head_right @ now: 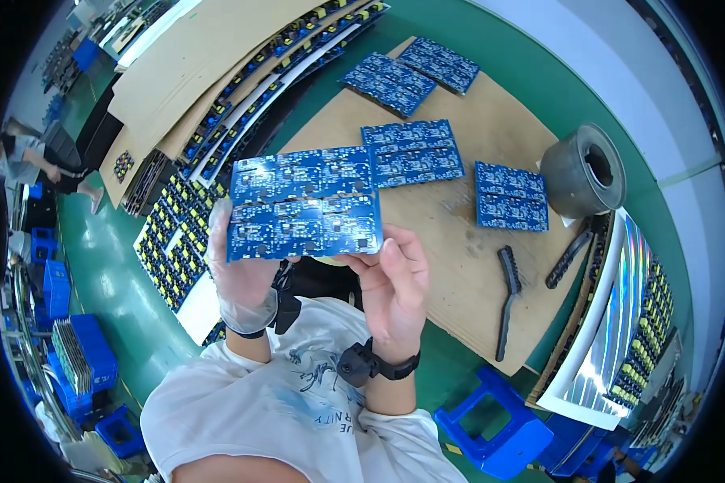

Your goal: Inspecting and sorting electronic circuit boards at a factory workstation.

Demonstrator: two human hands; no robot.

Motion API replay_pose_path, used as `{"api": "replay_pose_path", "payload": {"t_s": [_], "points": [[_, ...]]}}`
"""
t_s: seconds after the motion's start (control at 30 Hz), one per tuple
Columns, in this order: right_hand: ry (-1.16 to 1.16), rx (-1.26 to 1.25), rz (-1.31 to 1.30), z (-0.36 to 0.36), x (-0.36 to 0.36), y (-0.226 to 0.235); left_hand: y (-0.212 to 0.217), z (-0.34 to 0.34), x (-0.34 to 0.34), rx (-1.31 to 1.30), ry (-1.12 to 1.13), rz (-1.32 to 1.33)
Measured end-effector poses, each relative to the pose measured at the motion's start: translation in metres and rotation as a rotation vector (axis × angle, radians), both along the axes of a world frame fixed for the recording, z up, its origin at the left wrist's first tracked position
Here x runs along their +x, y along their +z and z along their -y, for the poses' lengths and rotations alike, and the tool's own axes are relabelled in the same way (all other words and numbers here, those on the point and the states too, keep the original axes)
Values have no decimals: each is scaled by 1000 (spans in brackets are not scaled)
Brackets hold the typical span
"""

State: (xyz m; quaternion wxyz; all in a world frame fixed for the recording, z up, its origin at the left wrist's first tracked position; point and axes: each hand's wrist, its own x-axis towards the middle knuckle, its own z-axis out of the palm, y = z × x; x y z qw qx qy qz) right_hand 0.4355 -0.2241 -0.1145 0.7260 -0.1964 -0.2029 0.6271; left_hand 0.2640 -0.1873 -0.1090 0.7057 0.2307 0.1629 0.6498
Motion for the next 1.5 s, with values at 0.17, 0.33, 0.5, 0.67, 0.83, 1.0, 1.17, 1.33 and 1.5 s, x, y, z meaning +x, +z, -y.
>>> {"api": "replay_pose_path", "payload": {"t_s": [0.17,0.33,0.5,0.67,0.83,1.0,1.17,1.33,1.5], "points": [[6,-4,29,2,4,0,-2,3,5,-133,69,28],[-4,-53,-63,-3,7,-1,-5,6,13,-59,112,-92],[-55,-71,79,-3,10,-4,3,5,12,-79,122,-182],[-709,-276,1307,21,52,4,16,3,17,-47,-22,-322],[-876,-594,2337,74,123,-6,3,-1,35,-148,-193,-374],[-845,-686,2343,102,145,-35,-26,-4,58,-264,-394,-307],[-828,-775,2363,123,155,-24,-33,-3,66,-271,-360,-284],[-865,-563,2380,135,157,-25,-38,-3,63,-213,-406,-275],[-686,-600,2084,114,122,-4,-37,-3,63,-229,-404,-314]]}}
